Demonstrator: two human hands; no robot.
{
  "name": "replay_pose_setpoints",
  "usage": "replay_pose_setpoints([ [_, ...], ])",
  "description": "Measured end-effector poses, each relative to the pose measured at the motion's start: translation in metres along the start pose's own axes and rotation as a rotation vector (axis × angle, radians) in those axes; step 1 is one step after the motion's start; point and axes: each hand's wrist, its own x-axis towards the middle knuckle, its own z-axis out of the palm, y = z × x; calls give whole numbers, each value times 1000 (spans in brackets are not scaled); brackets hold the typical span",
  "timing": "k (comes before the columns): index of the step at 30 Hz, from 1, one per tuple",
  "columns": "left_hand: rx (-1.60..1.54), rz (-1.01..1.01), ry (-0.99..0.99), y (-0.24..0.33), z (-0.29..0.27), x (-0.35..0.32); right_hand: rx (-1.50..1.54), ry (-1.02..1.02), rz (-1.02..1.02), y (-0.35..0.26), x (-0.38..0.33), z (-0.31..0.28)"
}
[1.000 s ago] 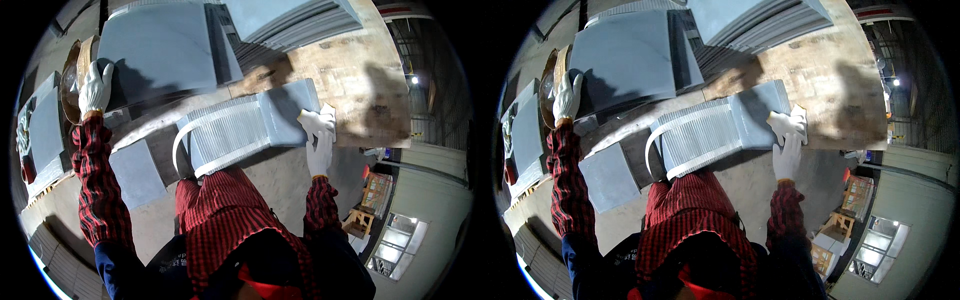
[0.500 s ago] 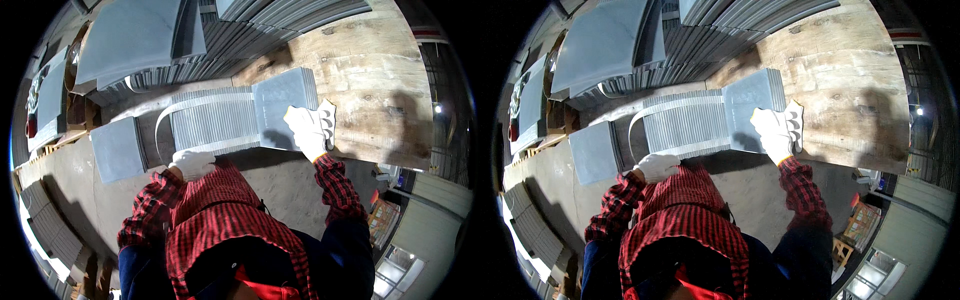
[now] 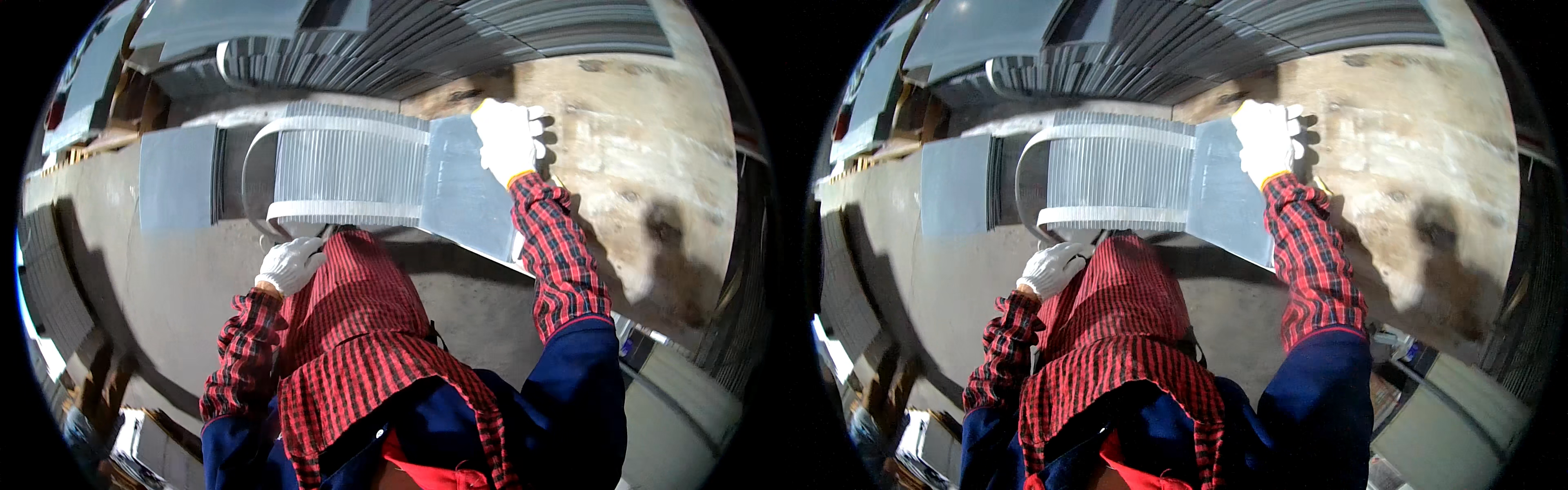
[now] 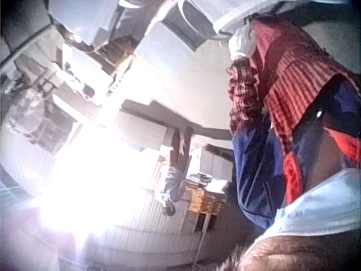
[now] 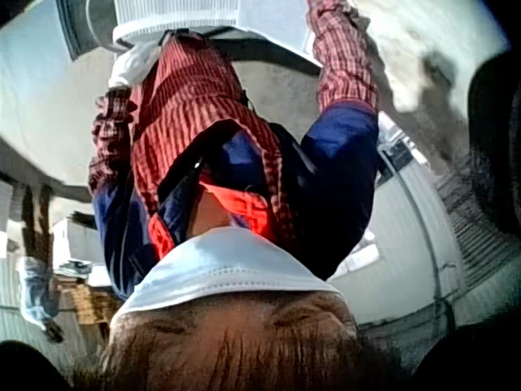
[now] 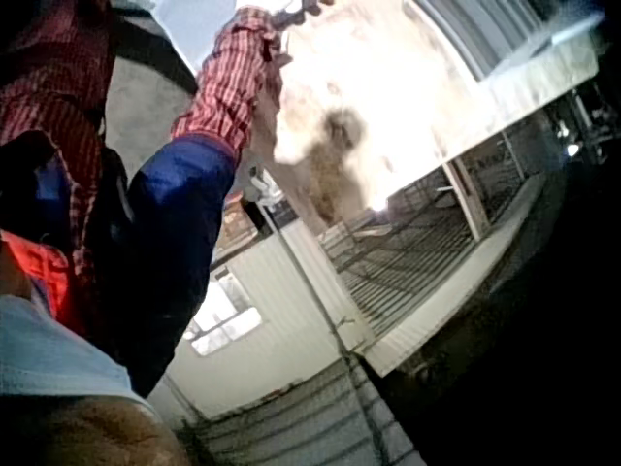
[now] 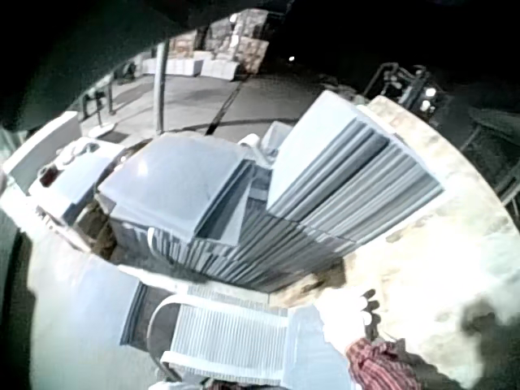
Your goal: The person repeatedly picks up gray rectangular panels from a pile and places them onto a stack on a wooden pallet. The person handles the panels one at a time, aligning them as they build the stack.
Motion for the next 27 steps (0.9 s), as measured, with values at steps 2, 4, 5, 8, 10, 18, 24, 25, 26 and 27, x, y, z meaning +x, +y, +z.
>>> replay_pose_setpoints([
  [2,-41,-48,14,-9,8,-13,13,127,12,-12,9,6],
  [4,-52,-122,23,-18,21,-27,-21,77,45,-37,17,1],
  [5,-79,-153,-15,-16,20,-29,-22,26,29,-54,15,7],
  [8,-180,-120,-14,-35,39,-40,193,-157,-89,-126,-38,25],
  [10,-215,-80,87,-43,51,-48,404,-465,-69,-156,-70,-10],
  [18,-227,-169,86,-57,39,-26,16,-191,165,-95,-99,-16],
  [24,-282,-268,48,-59,39,-20,-120,-450,-90,-76,62,-17],
  [25,-318,-283,-3,-58,38,-20,-49,4,-151,-73,55,49],
  [26,-314,-276,11,-60,43,-24,-15,2,-145,-83,67,63],
  [27,-317,-276,32,-58,47,-29,14,5,-149,-98,79,58],
])
